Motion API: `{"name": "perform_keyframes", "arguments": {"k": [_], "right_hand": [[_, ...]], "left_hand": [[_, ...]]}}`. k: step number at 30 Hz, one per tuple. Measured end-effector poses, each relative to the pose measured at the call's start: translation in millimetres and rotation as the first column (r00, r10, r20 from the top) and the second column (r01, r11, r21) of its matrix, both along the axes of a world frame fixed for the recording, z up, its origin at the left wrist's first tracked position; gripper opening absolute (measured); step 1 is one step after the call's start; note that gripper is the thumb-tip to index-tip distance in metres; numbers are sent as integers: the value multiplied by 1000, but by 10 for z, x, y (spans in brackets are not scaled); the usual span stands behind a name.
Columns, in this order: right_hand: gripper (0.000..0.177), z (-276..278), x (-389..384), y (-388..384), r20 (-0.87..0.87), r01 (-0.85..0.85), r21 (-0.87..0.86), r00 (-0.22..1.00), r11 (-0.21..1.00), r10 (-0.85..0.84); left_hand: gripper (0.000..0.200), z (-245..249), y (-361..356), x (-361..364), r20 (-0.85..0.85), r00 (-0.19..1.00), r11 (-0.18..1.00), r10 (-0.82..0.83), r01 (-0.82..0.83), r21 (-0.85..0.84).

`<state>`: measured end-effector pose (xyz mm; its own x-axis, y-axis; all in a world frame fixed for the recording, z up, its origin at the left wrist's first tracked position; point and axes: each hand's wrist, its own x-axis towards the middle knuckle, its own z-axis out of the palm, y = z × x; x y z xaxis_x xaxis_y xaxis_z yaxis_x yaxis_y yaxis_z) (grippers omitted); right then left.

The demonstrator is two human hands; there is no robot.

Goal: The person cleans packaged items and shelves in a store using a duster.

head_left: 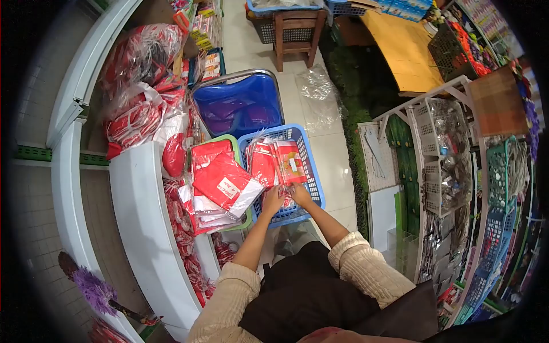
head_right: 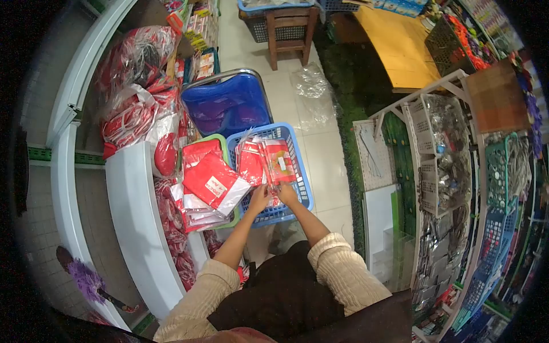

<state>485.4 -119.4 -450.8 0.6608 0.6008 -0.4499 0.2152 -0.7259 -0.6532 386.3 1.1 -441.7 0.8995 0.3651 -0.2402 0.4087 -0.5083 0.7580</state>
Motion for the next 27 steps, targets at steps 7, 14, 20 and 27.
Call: {"name": "perform_keyframes", "arguments": {"k": [7, 14, 20, 27], "right_hand": [[47, -406, 139, 105, 59, -160, -105, 984, 982, 167], [46, -141, 267, 197, 254, -135, -390, 935, 911, 247], [40, -146, 476, 20, 214, 87, -262, 976, 961, -30], [34, 168, 575, -144, -84, 477, 209, 879, 854, -470]], "left_hand": [[63, -75, -17, 149, -171, 981, 995, -93, 87, -43], [73, -176, -59, 139, -307, 940, 987, -149, 159, 5], [76, -377, -37, 118, -319, 938, 988, -134, 101, -119], [66, -657, 16, 95, -249, 968, 892, 26, -135, -431]]}}
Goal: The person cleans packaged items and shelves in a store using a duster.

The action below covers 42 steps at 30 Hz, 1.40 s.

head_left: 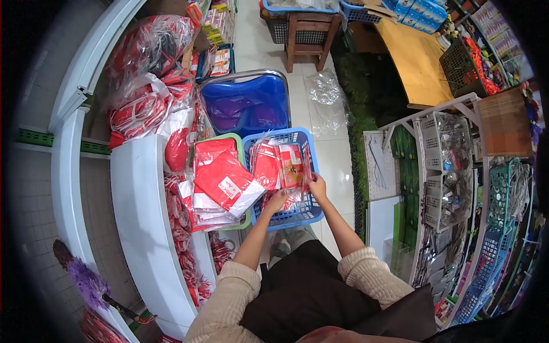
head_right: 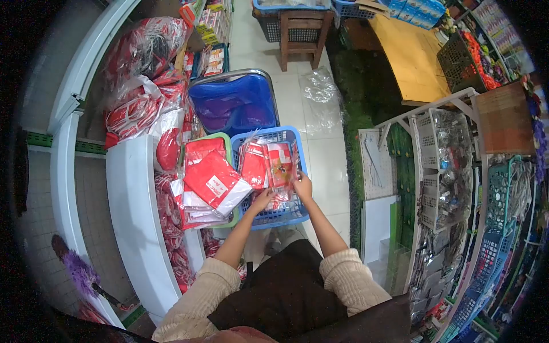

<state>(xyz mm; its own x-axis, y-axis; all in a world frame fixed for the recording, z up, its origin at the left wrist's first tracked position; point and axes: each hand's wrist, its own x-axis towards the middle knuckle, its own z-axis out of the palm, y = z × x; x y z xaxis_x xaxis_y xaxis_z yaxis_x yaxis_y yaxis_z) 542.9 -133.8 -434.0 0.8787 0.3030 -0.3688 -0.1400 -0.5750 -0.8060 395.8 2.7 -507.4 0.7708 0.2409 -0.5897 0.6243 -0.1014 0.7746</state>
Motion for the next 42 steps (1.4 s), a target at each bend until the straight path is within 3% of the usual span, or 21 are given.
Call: {"name": "perform_keyframes", "arguments": {"k": [1, 2, 5, 6, 10, 13, 14, 17, 18, 21, 23, 25, 28, 33, 35, 37, 40, 42], "right_hand": [[32, 147, 3, -16, -130, 2, 87, 991, 996, 10], [28, 295, -43, -27, -230, 113, 190, 971, 975, -68], [32, 741, -102, -118, -473, 148, 324, 881, 935, 24], [33, 847, -131, -166, -428, 77, 389, 897, 918, 106], [31, 1526, -398, -167, -446, 168, 564, 886, 808, 128], [32, 1988, -522, -227, -481, 238, 655, 863, 717, 153], [32, 2032, -546, -251, -445, 217, 702, 877, 678, 181], [31, 2390, -688, -278, -344, 138, 785, 908, 604, 238], [31, 2410, -714, -318, -275, 52, 792, 920, 608, 278], [30, 2724, -902, -371, -156, -15, 803, 960, 596, 233], [29, 3011, -1062, -435, -45, -98, 752, 979, 652, 199], [32, 3278, -1252, -430, 95, -214, 667, 974, 713, 203], [37, 3737, -1583, -348, 152, -255, 746, 964, 615, 216], [45, 4000, -2022, -125, 350, -444, 742, 895, 501, 275], [44, 4153, -2279, -46, 325, -442, 806, 886, 394, 331], [44, 4212, -2495, 64, 358, -492, 788, 856, 371, 374], [40, 4351, -2784, 205, 305, -507, 810, 794, 295, 527], [38, 4486, -2925, 274, 346, -590, 758, 725, 279, 595]], "left_hand": [[66, -74, -6, -3, 8, 998, 997, 64, -63, -54], [69, -151, -1, 19, 36, 987, 933, 155, -134, -333], [64, 1104, -24, 119, -335, 879, 595, 340, -477, -647], [61, 1047, 4, 76, -278, 926, 517, 254, -374, -770], [52, 1296, -33, -120, -168, 952, 458, 257, -273, -846], [50, 1502, -65, -273, -105, 958, 532, 266, -237, -813], [45, 1540, -82, -303, -106, 941, 466, 321, -254, -848], [47, 2052, -181, -350, 163, 791, 382, 590, -96, -919], [41, 2350, -230, -385, 173, 705, 398, 688, -167, -902], [48, 2984, -253, -592, 376, 566, 604, 734, -290, -742], [41, 3203, -215, -777, 464, 490, 652, 738, -339, -678], [35, 3798, -227, -1091, 565, 397, 690, 723, -403, -601], [32, 4348, -296, -1388, 646, 266, 693, 716, -390, -607], [38, 4964, -439, -1962, 681, 97, 665, 726, -353, -658], [50, 5087, -483, -2193, 728, 5, 718, 686, -165, -676], [57, 5089, -452, -2350, 651, -183, 609, 737, -236, -757], [55, 5156, -399, -2700, 557, -169, 561, 813, -29, -827], [53, 5148, -318, -2861, 544, -302, 528, 783, -140, -837]]}}
